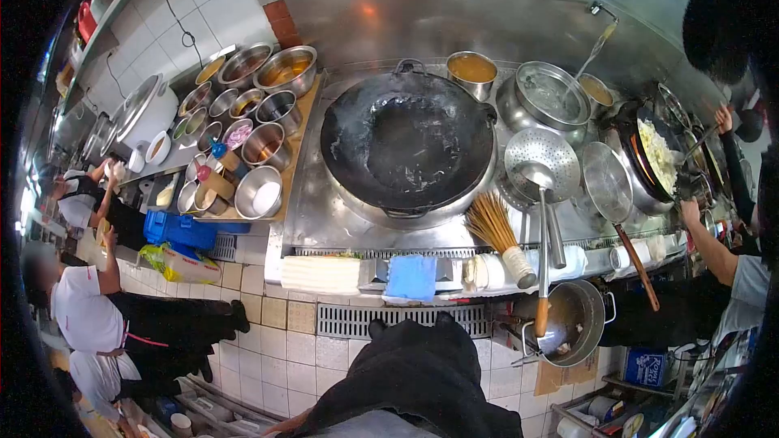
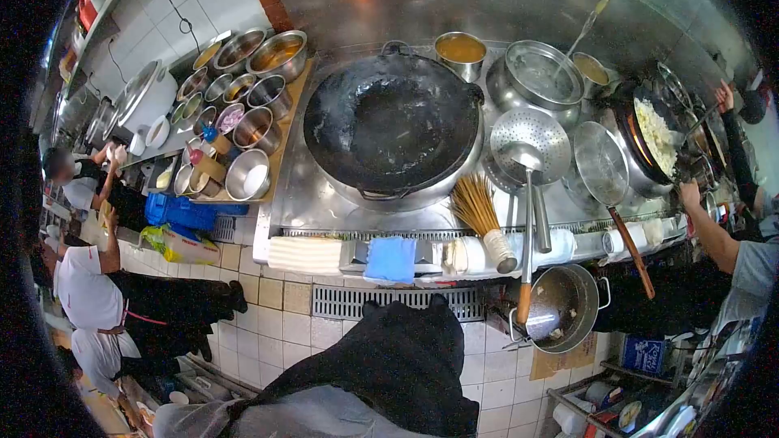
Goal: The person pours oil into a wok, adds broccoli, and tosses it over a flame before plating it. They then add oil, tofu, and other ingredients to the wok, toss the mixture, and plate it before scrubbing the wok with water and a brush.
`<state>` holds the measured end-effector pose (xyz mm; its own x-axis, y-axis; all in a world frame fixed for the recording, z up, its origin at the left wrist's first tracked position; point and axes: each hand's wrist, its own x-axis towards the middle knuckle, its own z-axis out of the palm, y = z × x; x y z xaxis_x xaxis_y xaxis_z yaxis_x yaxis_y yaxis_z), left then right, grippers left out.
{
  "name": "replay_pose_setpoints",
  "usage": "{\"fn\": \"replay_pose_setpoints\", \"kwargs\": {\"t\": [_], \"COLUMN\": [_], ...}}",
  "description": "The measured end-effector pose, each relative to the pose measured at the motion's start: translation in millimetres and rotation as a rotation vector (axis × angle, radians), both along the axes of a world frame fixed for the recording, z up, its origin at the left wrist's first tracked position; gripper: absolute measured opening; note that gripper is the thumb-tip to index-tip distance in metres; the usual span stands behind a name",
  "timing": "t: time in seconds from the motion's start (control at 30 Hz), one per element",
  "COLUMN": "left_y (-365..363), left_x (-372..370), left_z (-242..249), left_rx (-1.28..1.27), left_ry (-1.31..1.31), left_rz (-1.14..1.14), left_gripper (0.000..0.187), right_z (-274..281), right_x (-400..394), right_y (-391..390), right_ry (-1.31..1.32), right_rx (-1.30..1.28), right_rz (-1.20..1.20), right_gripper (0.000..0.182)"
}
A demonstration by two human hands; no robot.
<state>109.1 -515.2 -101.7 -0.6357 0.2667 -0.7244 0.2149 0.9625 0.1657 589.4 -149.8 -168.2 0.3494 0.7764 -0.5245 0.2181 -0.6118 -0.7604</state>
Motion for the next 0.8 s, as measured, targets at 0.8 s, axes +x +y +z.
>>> {"fn": "replay_pose_setpoints", "kwargs": {"t": [0.8], "left_y": [60], "left_x": [-62], "left_z": [-33], "left_rx": [0.118], "left_ry": [0.067], "left_rz": [-0.070], "left_gripper": [0.059], "right_z": [274], "right_x": [-214], "right_y": [183], "right_ry": [-0.772], "right_rx": [0.708], "right_rz": [0.864], "right_gripper": [0.056]}}
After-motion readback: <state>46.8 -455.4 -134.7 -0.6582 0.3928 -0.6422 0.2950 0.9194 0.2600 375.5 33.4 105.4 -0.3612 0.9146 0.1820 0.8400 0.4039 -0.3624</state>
